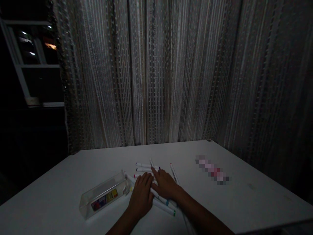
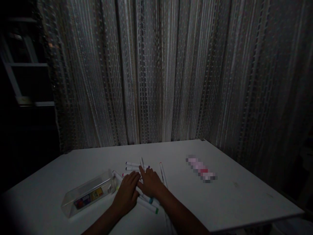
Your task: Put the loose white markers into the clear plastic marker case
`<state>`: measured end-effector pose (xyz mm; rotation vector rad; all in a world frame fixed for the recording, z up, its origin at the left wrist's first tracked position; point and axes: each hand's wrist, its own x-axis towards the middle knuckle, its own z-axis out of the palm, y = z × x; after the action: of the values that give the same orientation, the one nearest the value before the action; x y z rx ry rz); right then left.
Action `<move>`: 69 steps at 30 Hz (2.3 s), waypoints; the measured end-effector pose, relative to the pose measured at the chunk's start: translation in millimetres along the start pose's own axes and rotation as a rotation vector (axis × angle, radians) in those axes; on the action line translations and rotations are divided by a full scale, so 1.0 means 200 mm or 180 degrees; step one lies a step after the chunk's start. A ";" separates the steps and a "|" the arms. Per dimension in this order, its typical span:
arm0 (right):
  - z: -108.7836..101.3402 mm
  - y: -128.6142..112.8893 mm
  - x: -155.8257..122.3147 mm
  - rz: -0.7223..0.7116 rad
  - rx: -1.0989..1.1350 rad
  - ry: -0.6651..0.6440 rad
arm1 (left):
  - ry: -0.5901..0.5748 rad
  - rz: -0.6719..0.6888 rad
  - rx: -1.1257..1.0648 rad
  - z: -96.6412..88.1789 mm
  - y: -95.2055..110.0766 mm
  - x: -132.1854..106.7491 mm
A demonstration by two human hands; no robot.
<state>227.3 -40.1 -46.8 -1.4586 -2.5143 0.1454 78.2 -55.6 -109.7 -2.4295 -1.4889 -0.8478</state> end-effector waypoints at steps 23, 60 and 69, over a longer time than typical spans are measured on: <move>-0.06 0.23 -0.28 0.0891 -0.0709 0.0066 | -0.0015 0.0102 0.0151 -0.06 0.07 -0.02; -0.12 -0.02 -0.01 -0.0088 -0.0517 -0.0060 | -0.0041 -0.0016 0.0000 -0.08 0.10 -0.02; -0.03 0.05 -0.35 0.0315 -0.0435 -0.0386 | 0.0293 0.0214 -0.0164 0.00 0.06 -0.02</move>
<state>270.1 -96.5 -53.3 -1.6761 -2.5934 0.0824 86.3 -64.7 -109.5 -2.4260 -1.3620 -0.9812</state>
